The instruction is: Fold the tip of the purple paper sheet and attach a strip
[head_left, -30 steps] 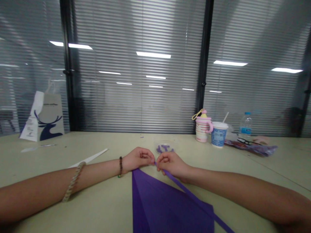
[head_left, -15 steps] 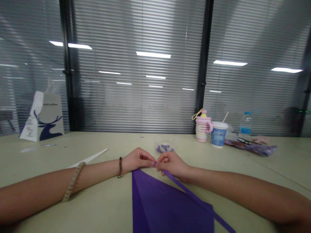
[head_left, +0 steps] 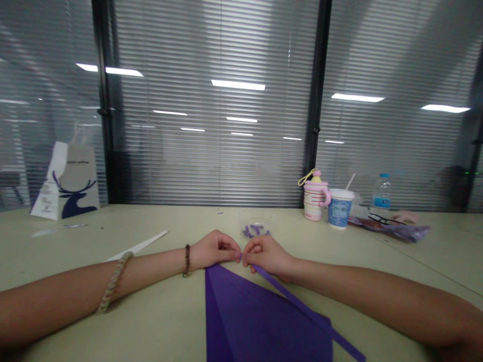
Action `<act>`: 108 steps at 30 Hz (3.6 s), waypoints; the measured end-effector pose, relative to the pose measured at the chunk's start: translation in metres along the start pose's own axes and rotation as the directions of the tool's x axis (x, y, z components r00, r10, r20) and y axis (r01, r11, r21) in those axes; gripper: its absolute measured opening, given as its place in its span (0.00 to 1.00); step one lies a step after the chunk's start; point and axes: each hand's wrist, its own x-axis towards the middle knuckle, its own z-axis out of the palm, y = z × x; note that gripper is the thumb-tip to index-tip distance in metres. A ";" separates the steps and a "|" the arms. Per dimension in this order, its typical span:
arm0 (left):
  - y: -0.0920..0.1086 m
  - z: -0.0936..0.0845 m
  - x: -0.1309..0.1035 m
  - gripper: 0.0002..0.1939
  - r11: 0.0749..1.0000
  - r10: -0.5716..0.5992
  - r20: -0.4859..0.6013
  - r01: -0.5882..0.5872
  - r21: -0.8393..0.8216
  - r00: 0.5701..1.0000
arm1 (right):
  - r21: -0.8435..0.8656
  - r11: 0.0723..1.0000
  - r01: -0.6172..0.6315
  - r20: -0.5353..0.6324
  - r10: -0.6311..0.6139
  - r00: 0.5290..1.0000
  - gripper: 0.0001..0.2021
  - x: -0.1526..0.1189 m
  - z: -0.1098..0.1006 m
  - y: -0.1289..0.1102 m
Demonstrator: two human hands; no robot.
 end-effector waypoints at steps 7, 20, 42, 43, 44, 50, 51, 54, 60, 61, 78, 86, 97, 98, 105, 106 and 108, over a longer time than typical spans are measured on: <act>-0.003 0.000 0.001 0.15 0.996 0.036 0.032 -0.038 0.079 0.999 | -0.014 1.000 0.006 0.015 -0.006 1.000 0.07 0.001 0.000 0.002; 0.005 0.000 -0.002 0.16 0.999 -0.010 0.035 0.012 -0.038 0.999 | -0.059 0.998 -0.005 0.018 0.006 1.000 0.08 0.002 0.000 0.001; 0.001 0.000 -0.001 0.14 0.999 0.005 0.076 -0.009 0.047 0.997 | -0.126 0.992 -0.005 0.034 0.010 0.999 0.06 0.001 0.000 0.001; 0.001 0.000 -0.001 0.14 0.999 0.007 0.081 -0.011 0.046 0.997 | -0.128 0.992 -0.005 0.035 0.009 0.999 0.06 0.001 0.000 0.001; 0.001 0.000 -0.001 0.14 0.999 0.010 0.085 -0.014 0.047 0.996 | -0.128 0.992 -0.005 0.034 0.009 0.999 0.06 0.001 0.000 0.001; 0.000 0.000 -0.002 0.14 0.997 0.026 0.109 -0.033 0.063 0.994 | -0.125 0.992 0.001 0.040 0.004 0.999 0.06 0.001 0.000 0.002; 0.000 0.000 -0.002 0.14 0.997 0.031 0.111 -0.038 0.063 0.993 | -0.125 0.992 0.004 0.042 0.002 0.999 0.06 0.002 0.000 0.003; 0.002 0.000 -0.002 0.14 0.997 0.034 0.117 -0.042 0.065 0.993 | -0.126 0.992 0.020 0.046 -0.015 0.999 0.06 0.003 -0.001 0.006; 0.003 0.000 -0.001 0.14 0.994 0.030 0.123 -0.042 0.101 0.992 | -0.120 0.993 0.018 0.042 -0.013 0.999 0.06 0.003 0.000 0.004; 0.002 -0.001 -0.001 0.14 0.993 0.029 0.124 -0.042 0.107 0.992 | -0.117 0.993 0.021 0.039 -0.017 0.999 0.05 0.003 0.000 0.004; 0.002 0.000 -0.001 0.07 0.996 0.008 0.114 -0.019 0.089 0.994 | -0.107 0.994 0.034 0.051 -0.029 0.998 0.05 0.004 0.001 0.004; 0.004 0.002 -0.001 0.05 0.996 -0.015 0.087 0.008 0.086 0.996 | -0.130 0.991 0.039 0.058 -0.032 0.998 0.05 0.003 0.000 0.005; 0.007 0.003 -0.001 0.07 0.996 -0.009 0.083 0.002 0.084 0.996 | -0.101 0.993 0.063 0.063 -0.057 0.996 0.05 0.005 0.000 0.007; 0.007 0.003 -0.001 0.07 0.997 -0.010 0.084 0.003 0.082 0.996 | -0.104 0.993 0.064 0.062 -0.058 0.996 0.05 0.005 -0.001 0.007; 0.003 0.002 -0.001 0.07 0.996 0.002 0.099 -0.011 0.088 0.995 | -0.112 0.991 0.071 0.060 -0.065 0.996 0.06 0.004 0.000 0.006; 0.003 0.002 -0.001 0.07 0.996 0.003 0.099 -0.012 0.090 0.995 | -0.114 0.991 0.071 0.061 -0.064 0.996 0.05 0.004 0.000 0.006; 0.004 0.002 -0.001 0.08 0.995 0.002 0.095 -0.011 0.097 0.995 | -0.117 0.990 0.080 0.064 -0.073 0.995 0.05 0.003 0.001 0.005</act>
